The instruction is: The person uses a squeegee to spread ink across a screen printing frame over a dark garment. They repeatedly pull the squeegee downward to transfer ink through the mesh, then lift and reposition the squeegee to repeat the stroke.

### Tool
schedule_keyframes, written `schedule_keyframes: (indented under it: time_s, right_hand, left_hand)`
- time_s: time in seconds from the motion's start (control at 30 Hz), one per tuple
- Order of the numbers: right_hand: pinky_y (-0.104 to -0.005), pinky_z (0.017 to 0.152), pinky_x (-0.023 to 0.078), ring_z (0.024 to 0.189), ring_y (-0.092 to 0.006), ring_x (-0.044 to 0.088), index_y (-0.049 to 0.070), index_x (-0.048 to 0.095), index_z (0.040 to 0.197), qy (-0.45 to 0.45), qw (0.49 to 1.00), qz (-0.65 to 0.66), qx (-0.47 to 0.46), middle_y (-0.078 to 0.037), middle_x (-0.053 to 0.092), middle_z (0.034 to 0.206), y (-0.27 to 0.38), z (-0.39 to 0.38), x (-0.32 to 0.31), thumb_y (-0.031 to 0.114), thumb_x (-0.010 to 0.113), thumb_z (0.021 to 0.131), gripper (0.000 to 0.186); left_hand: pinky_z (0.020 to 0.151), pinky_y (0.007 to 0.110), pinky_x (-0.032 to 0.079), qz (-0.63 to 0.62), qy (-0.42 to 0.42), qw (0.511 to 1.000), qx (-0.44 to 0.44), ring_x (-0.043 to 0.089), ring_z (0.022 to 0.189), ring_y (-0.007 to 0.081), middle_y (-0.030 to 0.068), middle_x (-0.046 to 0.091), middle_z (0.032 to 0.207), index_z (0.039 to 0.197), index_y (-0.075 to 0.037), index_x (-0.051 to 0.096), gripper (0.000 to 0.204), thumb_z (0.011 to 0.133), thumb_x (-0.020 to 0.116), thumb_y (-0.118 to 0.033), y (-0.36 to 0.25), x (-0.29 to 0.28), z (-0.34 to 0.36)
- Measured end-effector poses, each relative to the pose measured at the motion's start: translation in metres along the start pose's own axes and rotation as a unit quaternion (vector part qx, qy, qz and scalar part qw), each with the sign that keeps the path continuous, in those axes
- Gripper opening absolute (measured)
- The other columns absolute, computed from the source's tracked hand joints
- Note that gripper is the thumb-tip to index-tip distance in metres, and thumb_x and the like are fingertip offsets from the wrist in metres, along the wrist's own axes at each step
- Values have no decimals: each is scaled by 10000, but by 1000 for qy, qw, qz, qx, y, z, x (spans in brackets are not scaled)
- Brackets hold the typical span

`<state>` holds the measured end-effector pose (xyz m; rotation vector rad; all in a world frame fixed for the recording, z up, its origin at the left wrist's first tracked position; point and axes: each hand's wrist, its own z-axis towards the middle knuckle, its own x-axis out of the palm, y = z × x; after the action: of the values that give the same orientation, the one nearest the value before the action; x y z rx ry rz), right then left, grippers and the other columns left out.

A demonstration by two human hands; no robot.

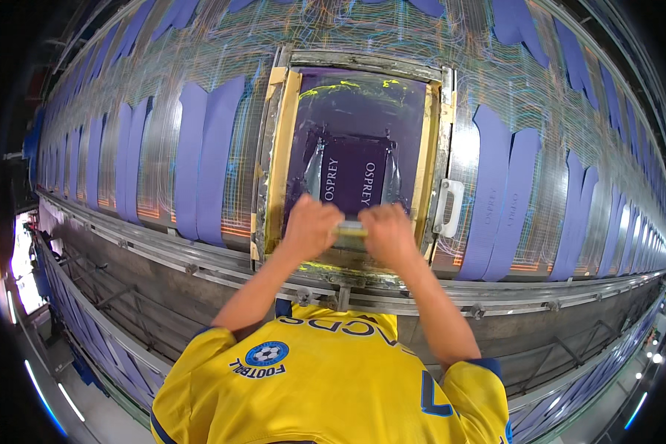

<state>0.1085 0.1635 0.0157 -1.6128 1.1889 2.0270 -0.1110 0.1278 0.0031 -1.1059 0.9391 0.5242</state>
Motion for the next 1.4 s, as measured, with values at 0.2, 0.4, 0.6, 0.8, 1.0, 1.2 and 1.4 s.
schedule_keyframes:
  time_s: [0.2,0.4,0.6,0.8,1.0,1.2,1.4]
  right_hand:
    - [-423,820,485,867,-306,651,90,621,882,53,999,-12,-3,-102,667,843,-23,42,-18,131,773,693,246]
    - [-498,767,514,831,-412,666,63,654,947,42,998,15,40,-208,689,836,-75,138,-48,203,751,805,222]
    - [-498,791,517,843,-412,662,58,645,923,1,999,22,43,-191,697,859,-76,133,-45,206,745,809,212]
    - [-457,847,512,923,-327,669,86,618,898,-11,1000,-19,-4,-127,675,868,-42,45,-13,62,754,707,236]
    - [-444,913,482,1018,-356,642,33,676,1160,-60,981,143,115,-169,695,1052,-30,16,-45,366,775,858,460]
    - [-458,786,495,881,-341,675,-12,642,1035,-228,850,120,459,-205,715,963,-152,16,-12,331,692,947,357]
    - [-362,606,425,648,-172,555,14,623,970,-285,872,91,387,-93,604,715,-167,6,-57,304,648,985,292]
  left_hand:
    - [773,399,415,21,26,999,12,640,786,225,20,667,800,841,-152,687,236,650,816,-205,22,-23,48]
    - [784,415,427,63,30,998,1,665,819,265,38,690,803,799,-147,672,236,721,799,-331,77,-33,147]
    - [786,421,442,51,-19,998,11,669,795,268,49,698,789,777,-143,684,196,737,780,-309,71,-28,149]
    - [776,418,432,65,-5,998,28,654,772,260,43,681,784,741,-144,640,144,707,768,-202,28,1,67]
    - [830,378,407,32,-71,997,6,604,902,200,-3,666,954,946,-129,703,360,605,813,-100,-4,2,6]
    - [873,370,396,64,-68,996,-1,588,931,200,-3,660,967,973,-124,716,390,595,802,-85,2,6,-6]
    - [898,375,385,28,-115,993,20,571,935,203,-12,634,920,909,-128,710,274,645,744,-64,-2,7,15]
